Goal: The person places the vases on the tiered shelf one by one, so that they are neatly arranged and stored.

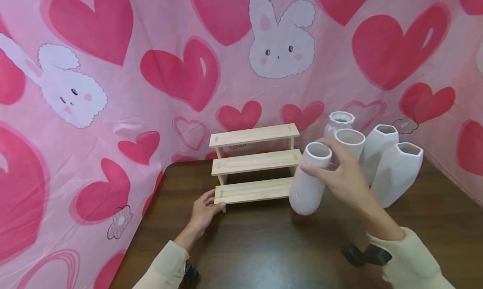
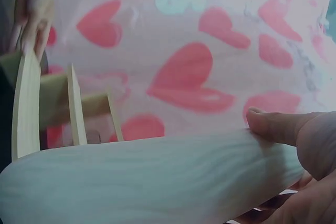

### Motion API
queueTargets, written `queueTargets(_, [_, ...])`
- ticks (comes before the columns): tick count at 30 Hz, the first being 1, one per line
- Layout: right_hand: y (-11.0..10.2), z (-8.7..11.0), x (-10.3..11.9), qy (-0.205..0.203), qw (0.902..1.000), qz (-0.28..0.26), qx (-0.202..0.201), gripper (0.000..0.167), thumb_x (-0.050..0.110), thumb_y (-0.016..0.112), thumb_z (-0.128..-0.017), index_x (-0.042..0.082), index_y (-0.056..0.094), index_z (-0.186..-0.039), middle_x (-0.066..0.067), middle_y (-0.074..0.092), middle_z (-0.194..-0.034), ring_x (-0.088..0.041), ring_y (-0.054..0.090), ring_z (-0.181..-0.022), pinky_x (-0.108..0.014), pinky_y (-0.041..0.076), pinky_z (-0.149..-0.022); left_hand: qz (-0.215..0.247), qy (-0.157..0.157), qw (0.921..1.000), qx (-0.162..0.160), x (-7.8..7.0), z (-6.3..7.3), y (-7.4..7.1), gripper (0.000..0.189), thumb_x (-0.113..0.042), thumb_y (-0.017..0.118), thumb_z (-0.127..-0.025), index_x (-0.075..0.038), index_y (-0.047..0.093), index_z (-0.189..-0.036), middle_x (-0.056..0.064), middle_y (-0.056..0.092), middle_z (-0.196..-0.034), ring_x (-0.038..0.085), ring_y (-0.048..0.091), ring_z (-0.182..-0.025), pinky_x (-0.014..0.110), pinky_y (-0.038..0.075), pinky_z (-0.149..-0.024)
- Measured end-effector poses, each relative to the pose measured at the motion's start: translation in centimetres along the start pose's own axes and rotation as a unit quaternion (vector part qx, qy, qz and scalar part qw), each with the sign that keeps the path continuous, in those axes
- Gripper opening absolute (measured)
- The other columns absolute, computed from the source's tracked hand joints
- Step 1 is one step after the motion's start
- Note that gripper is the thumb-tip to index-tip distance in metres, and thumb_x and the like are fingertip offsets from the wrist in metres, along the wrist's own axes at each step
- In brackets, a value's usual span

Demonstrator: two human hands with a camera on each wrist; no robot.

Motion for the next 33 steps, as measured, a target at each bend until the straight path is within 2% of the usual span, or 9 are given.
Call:
queueTargets(3, [1.8, -0.9, 1.3, -0.021, 0.9992, -0.032, 0.013, 0.058, 0.025, 0.082, -0.078, 0.013, 0.055, -0.127, -0.008, 0.062, -0.110, -0.023, 0.056, -0.099, -0.050, 0.048, -0.087, 0.001, -0.002, 1.0000, 0.002, 0.0, 0.1, 0.1, 0.058, 0.000, 0.072, -0.084, 0.005, 0.048, -0.136, 0.025, 0.064, -0.113, 0.019, 0.066, -0.092, 0.024, 0.054, -0.074])
queueTargets(10, [7.5, -3.2, 3.5, -0.049, 0.9901, -0.118, 0.058, 0.060, 0.018, 0.083, -0.076, 0.013, 0.053, -0.128, -0.008, 0.061, -0.110, -0.026, 0.060, -0.094, -0.047, 0.053, -0.082, -0.007, -0.010, 0.9999, -0.008, 0.0, 0.2, -0.2, 0.058, -0.001, 0.072, -0.084, 0.004, 0.048, -0.136, 0.023, 0.065, -0.113, 0.020, 0.066, -0.093, 0.023, 0.054, -0.074])
queueTargets(16, [11.3, -4.5, 4.8, -0.060, 0.9830, -0.154, 0.081, 0.059, 0.018, 0.084, -0.075, 0.014, 0.054, -0.126, -0.007, 0.062, -0.109, -0.024, 0.061, -0.092, -0.044, 0.054, -0.079, 0.006, 0.000, 1.0000, -0.005, -0.2, 0.5, 0.1, 0.058, 0.002, 0.072, -0.083, 0.006, 0.048, -0.136, 0.026, 0.064, -0.112, 0.019, 0.066, -0.092, 0.023, 0.054, -0.073])
queueTargets(22, [13.9, -5.4, 5.8, -0.071, 0.9784, -0.172, 0.090, 0.058, 0.014, 0.085, -0.073, 0.011, 0.055, -0.123, -0.008, 0.062, -0.107, -0.023, 0.060, -0.093, -0.042, 0.052, -0.080, 0.011, 0.005, 0.9999, -0.002, -0.3, 0.3, 0.2, 0.057, 0.005, 0.070, -0.083, 0.007, 0.047, -0.136, 0.026, 0.064, -0.112, 0.018, 0.065, -0.088, 0.025, 0.055, -0.073])
queueTargets(26, [15.2, -5.9, 5.7, -0.064, 0.9807, -0.161, 0.090, 0.060, 0.014, 0.085, -0.073, 0.008, 0.055, -0.124, -0.008, 0.063, -0.107, -0.023, 0.060, -0.093, -0.041, 0.052, -0.081, 0.006, 0.003, 1.0000, -0.006, -0.3, 0.2, 0.1, 0.057, 0.005, 0.071, -0.083, 0.007, 0.048, -0.135, 0.025, 0.064, -0.111, 0.017, 0.065, -0.088, 0.025, 0.055, -0.072])
queueTargets(33, [16.1, -6.0, 5.2, -0.047, 0.9830, -0.152, 0.091, 0.061, 0.016, 0.086, -0.072, 0.011, 0.054, -0.124, -0.008, 0.063, -0.107, -0.023, 0.060, -0.095, -0.042, 0.052, -0.082, 0.011, -0.002, 0.9999, -0.003, -0.2, 0.1, 0.1, 0.057, 0.004, 0.072, -0.083, 0.006, 0.048, -0.135, 0.024, 0.065, -0.110, 0.015, 0.065, -0.086, 0.024, 0.055, -0.073])
Point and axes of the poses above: each hand's wrist, its own z-axis away from the middle knuckle, its own y-axis out of the palm, x = y × z, the point moved 8 cm from there along -z, towards the middle knuckle
